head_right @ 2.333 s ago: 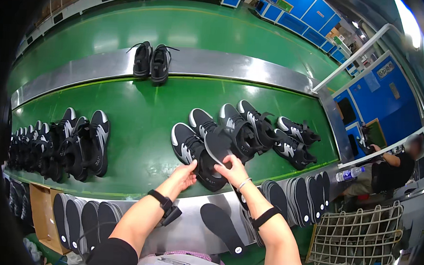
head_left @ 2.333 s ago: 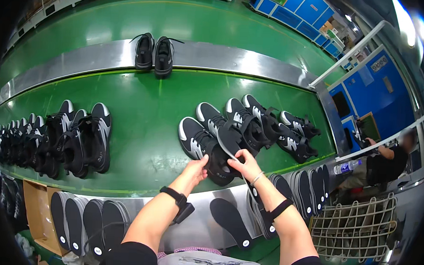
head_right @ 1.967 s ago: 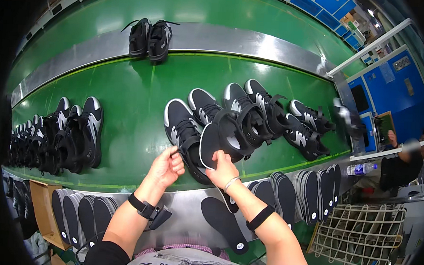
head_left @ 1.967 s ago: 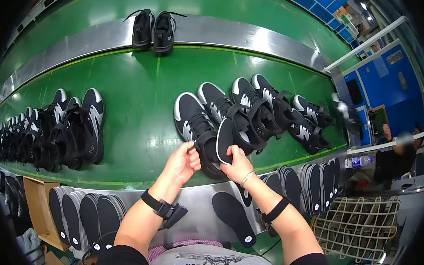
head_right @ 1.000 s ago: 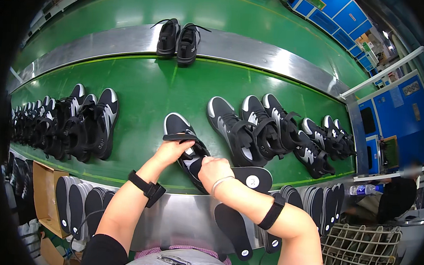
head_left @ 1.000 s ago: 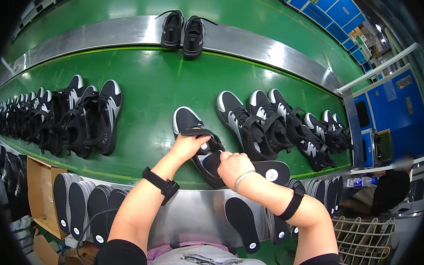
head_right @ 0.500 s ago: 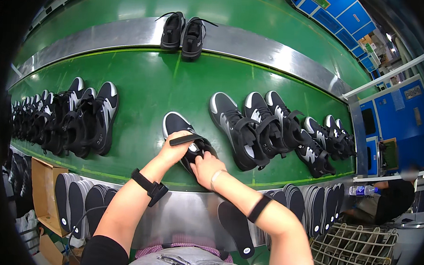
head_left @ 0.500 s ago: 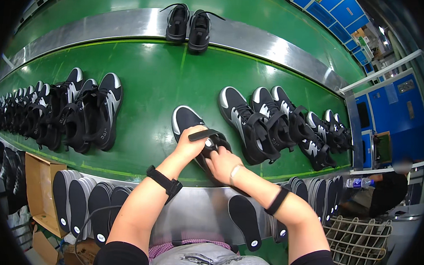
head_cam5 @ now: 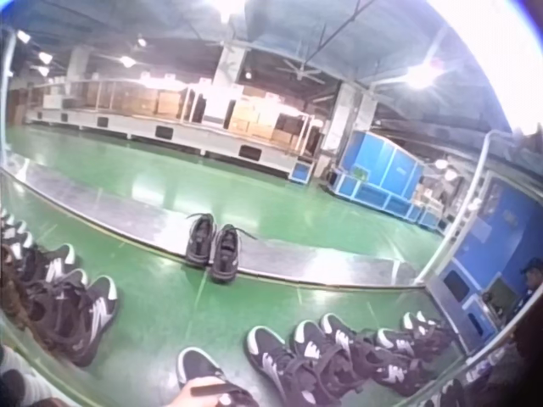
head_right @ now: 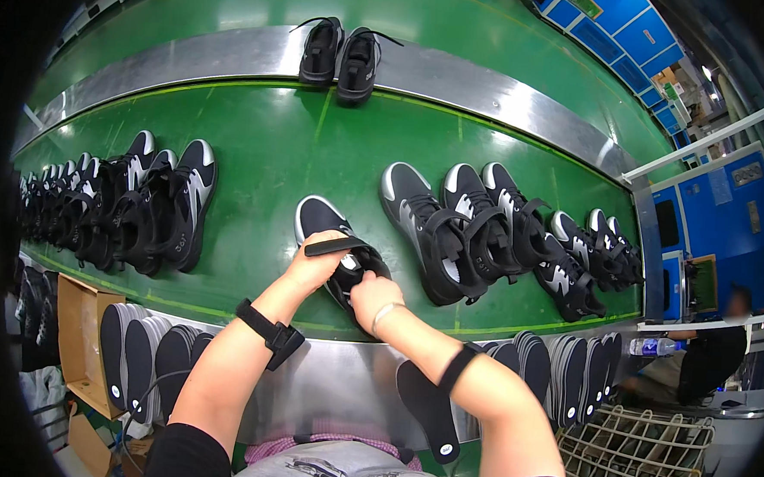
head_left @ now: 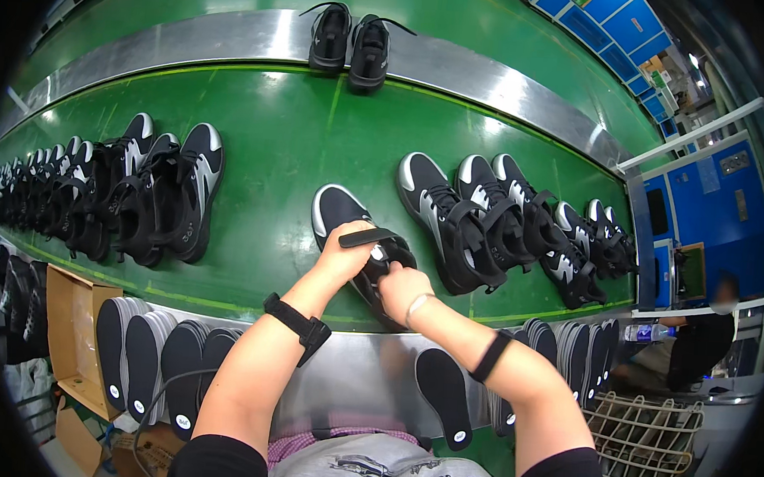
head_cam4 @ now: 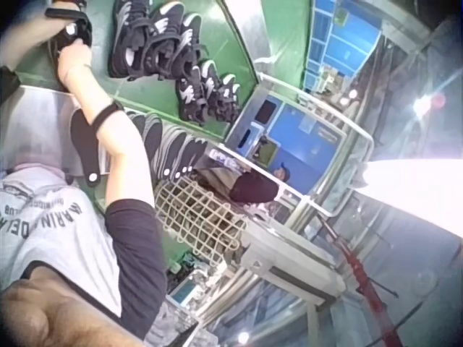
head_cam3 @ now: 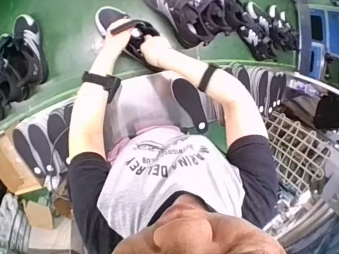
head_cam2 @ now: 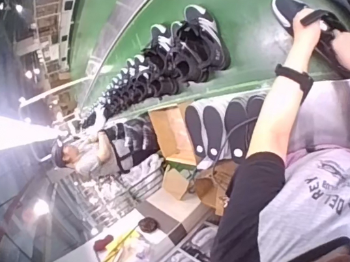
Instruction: The person gathers insoles from a shelf and a box, then inserts an insole into each shoe on a conveyor belt by hand. Finally, the person walks to a storage area and retrieves a plastic bag.
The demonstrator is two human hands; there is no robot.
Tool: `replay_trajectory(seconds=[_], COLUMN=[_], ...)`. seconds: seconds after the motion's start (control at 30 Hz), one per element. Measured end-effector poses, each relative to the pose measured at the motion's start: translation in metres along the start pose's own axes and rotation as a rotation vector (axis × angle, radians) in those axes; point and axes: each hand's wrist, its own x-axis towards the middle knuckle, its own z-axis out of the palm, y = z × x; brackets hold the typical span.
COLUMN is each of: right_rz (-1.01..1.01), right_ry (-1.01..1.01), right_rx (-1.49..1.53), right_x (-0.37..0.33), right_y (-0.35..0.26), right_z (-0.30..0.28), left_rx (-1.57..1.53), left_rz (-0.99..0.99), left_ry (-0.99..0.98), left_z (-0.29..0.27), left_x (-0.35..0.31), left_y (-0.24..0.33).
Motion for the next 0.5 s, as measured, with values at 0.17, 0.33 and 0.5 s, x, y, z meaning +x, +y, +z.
replay_trajectory(seconds=[0.17,0.33,0.5], right_rz=[0.042,-0.055,-0.109], right_ry=[-0.350,-0.548,-0.416], right_rx=[0.050,-0.034,-0.081], right_x=[0.035,0.044,0.029], right_y=[0.002,0.003,-0.002], right_z=[0.008,0.011,0.008], left_rx=[-0.094,-0.061,-0.035], left_rz=[-0.103,-0.117,-0.123], left_ry=[0.019,-0.004,0.020], left_z=[-0.001,-0.001,-0.005], left_x=[0.001,0.001,-0.001], left_y=[-0.002,0.000,-0.001])
